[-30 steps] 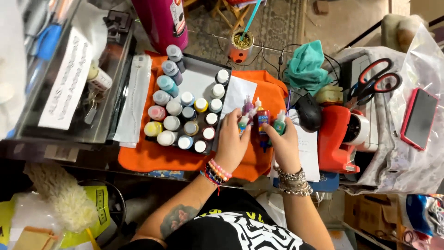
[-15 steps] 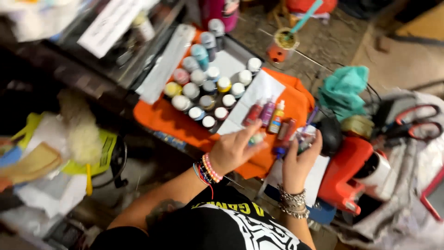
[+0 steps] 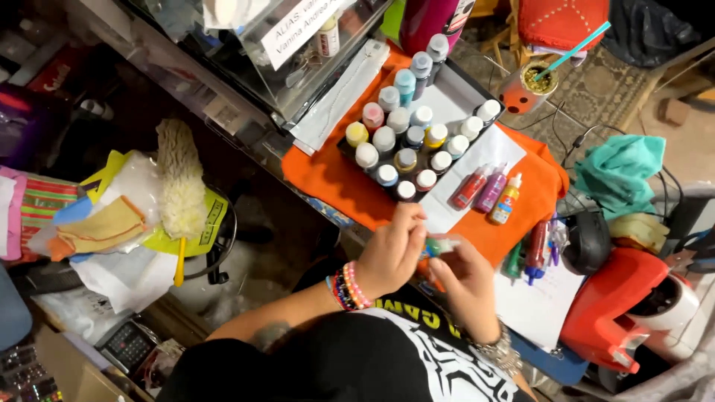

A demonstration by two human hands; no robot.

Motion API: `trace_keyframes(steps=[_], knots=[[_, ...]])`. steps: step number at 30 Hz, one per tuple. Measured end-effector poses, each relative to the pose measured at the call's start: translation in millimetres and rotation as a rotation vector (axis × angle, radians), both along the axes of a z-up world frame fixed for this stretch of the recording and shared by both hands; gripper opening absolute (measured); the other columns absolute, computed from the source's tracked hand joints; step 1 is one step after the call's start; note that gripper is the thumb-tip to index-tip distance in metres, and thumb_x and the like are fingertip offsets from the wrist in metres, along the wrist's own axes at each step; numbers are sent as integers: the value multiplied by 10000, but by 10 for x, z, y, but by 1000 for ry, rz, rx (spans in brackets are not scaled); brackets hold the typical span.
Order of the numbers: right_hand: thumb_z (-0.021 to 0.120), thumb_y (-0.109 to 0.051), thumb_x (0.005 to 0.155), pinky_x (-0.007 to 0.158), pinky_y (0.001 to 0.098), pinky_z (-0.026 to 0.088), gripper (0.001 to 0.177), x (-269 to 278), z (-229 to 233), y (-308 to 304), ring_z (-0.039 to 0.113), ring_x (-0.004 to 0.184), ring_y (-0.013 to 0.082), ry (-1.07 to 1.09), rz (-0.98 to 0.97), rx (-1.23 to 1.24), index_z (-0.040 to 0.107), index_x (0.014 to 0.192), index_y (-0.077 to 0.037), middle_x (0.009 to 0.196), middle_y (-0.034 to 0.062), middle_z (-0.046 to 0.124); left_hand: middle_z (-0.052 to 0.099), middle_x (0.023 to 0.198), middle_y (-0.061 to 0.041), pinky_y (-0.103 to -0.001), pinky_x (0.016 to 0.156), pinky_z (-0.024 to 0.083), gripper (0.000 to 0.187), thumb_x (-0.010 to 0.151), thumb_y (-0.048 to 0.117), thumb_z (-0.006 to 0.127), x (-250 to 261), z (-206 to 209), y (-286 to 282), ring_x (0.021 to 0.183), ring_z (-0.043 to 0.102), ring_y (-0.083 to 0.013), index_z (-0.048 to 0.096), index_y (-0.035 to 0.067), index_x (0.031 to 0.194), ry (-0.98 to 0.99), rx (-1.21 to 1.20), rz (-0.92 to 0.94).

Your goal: Organize small paint bottles into a storage tray and open a security gate.

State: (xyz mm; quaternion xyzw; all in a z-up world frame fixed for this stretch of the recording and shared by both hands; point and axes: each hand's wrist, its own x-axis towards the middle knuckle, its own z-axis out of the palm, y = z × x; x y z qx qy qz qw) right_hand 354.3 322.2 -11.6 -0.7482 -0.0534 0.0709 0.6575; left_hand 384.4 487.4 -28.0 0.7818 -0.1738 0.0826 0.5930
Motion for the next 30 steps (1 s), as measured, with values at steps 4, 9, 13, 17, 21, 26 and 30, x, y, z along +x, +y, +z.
trace_keyframes(steps=[4,9,13,17,21,26,30], knots=[[644,-232,982,565,263,575,240,113,-118,348,650,573,150,30,-183,40,644,1095,-20,727,81,652,602,875,-157,-447,659,475,235,1086,205,370,195,-42,283,730,646,-366,443,19,1210,43,-18,-133],[593,-94,1044,537,315,580,154,237,-643,249,636,658,190,-151,-453,188,581,1015,57,1056,194,647,630,994,-63,-388,772,571,207,980,220,681,684,-182,898,889,650,-286,660,112,1155,-529,460,170],[596,-93,1041,633,354,634,156,335,-448,548,694,774,207,-149,-483,211,583,1056,62,1121,180,643,604,1071,-11,-360,835,502,176,1008,204,655,963,50,1077,979,572,-225,657,165,1180,-787,639,88],[647,-69,1000,662,393,623,152,438,-263,825,667,783,208,-226,-477,-6,625,1053,72,1097,190,651,553,934,12,-343,814,423,102,1009,129,636,1188,75,1052,887,525,-193,640,184,1094,-907,696,64],[641,-107,1021,667,362,610,175,463,-330,900,615,801,160,-296,-537,-88,623,1074,59,1077,164,637,522,892,26,-347,813,375,113,1002,109,612,1324,129,1063,860,491,-184,621,193,1077,-950,716,34],[630,-76,1029,681,391,623,180,492,-503,876,645,811,200,-358,-604,-81,609,1105,86,1095,193,612,504,888,29,-360,792,355,127,1013,85,580,1363,90,1012,844,470,-180,618,184,1082,-925,701,54],[577,-95,1053,680,390,639,203,484,-487,949,673,804,212,-300,-653,-23,595,1147,84,1069,183,608,518,988,19,-391,784,350,199,963,69,579,1262,321,1082,895,456,-208,621,187,1118,-851,731,-20]])
